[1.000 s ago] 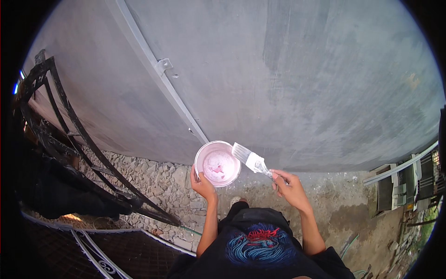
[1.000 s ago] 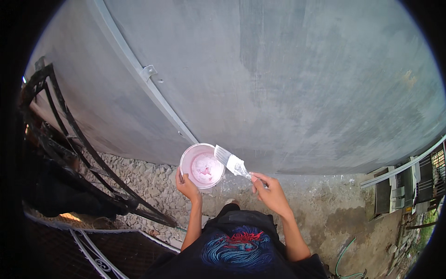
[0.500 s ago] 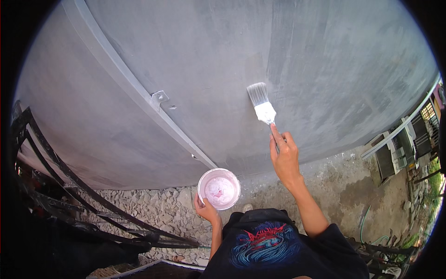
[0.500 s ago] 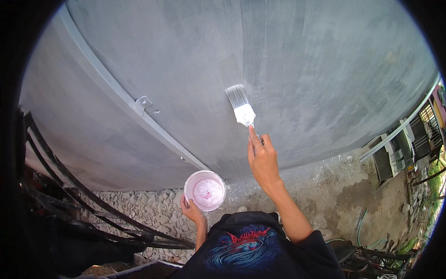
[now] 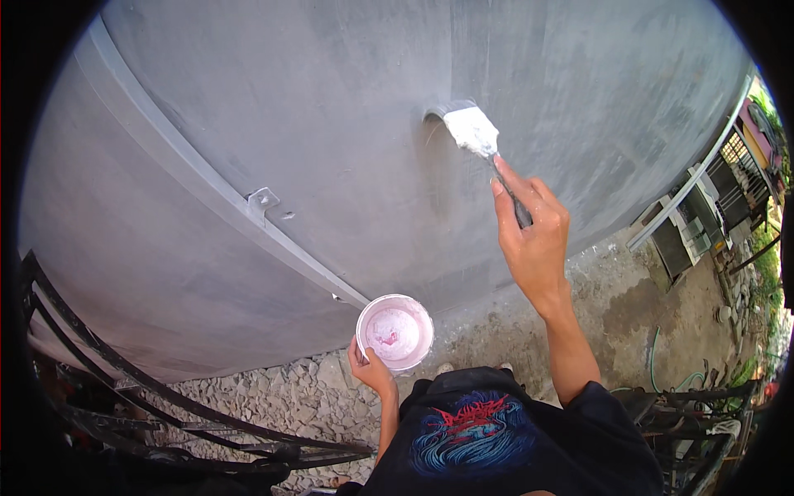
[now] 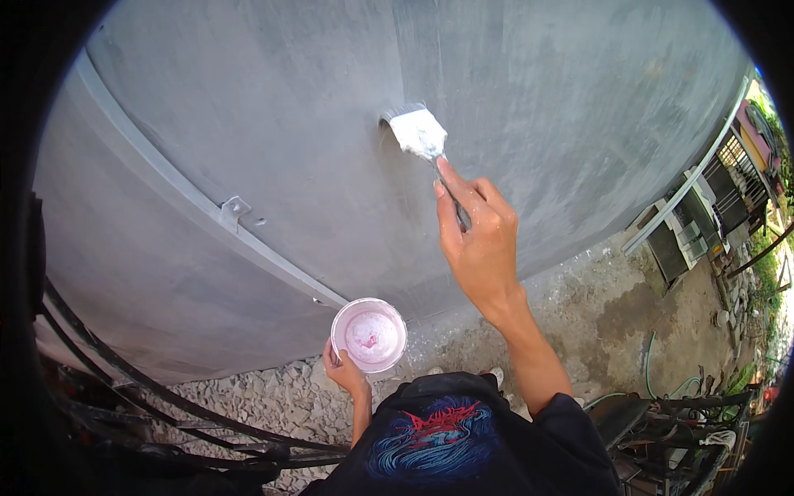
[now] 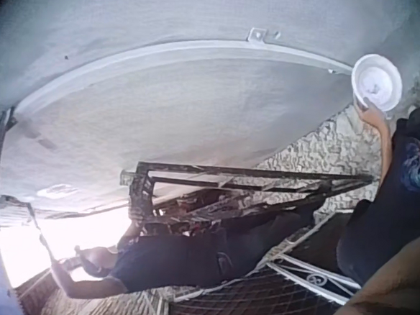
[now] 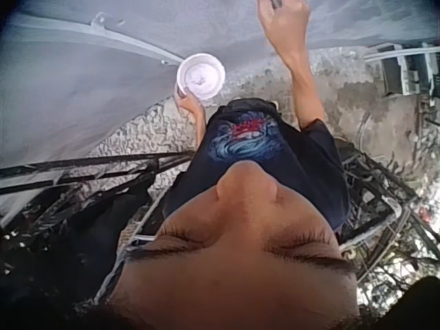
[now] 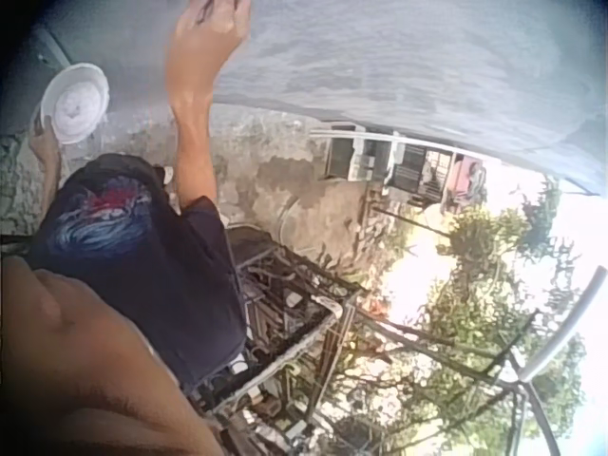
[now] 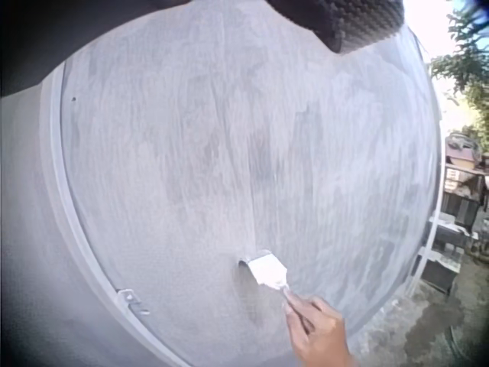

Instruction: The person paints an outdoor wall by repeatedly dipping a paintbrush into a container of paint and brushing the paint across the wall surface.

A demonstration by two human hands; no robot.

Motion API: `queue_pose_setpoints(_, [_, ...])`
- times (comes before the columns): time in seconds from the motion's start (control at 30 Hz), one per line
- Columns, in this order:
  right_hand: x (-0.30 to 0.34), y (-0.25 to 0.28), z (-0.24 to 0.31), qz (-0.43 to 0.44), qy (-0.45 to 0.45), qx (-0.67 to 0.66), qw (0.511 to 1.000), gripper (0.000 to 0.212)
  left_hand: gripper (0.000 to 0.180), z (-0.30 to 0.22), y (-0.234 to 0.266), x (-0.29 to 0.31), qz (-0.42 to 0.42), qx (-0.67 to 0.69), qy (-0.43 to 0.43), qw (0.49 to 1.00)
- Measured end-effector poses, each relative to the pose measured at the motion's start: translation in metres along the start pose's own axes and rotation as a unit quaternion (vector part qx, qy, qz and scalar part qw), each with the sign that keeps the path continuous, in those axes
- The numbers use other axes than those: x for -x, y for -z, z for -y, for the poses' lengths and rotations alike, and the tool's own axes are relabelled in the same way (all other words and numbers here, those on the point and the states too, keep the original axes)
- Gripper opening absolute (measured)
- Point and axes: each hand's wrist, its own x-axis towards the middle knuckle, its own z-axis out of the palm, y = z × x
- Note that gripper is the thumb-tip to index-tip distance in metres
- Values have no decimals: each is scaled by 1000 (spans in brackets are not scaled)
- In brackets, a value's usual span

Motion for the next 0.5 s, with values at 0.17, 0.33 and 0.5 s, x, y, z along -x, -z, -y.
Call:
queue_pose_setpoints(0.17, [-33,14,30,-72,55,22,996,33,37,-5,-3,3,9,1,9,1000])
queue_pose_setpoints(0.33, [39,-28,-29,20,-14,30,999,34,39,3,8,4,2,3,12,1000])
queue_pose_setpoints(0.5, [147,-59,-118,154,-148,81,973,32,41,0,13,1,1,16,33,999])
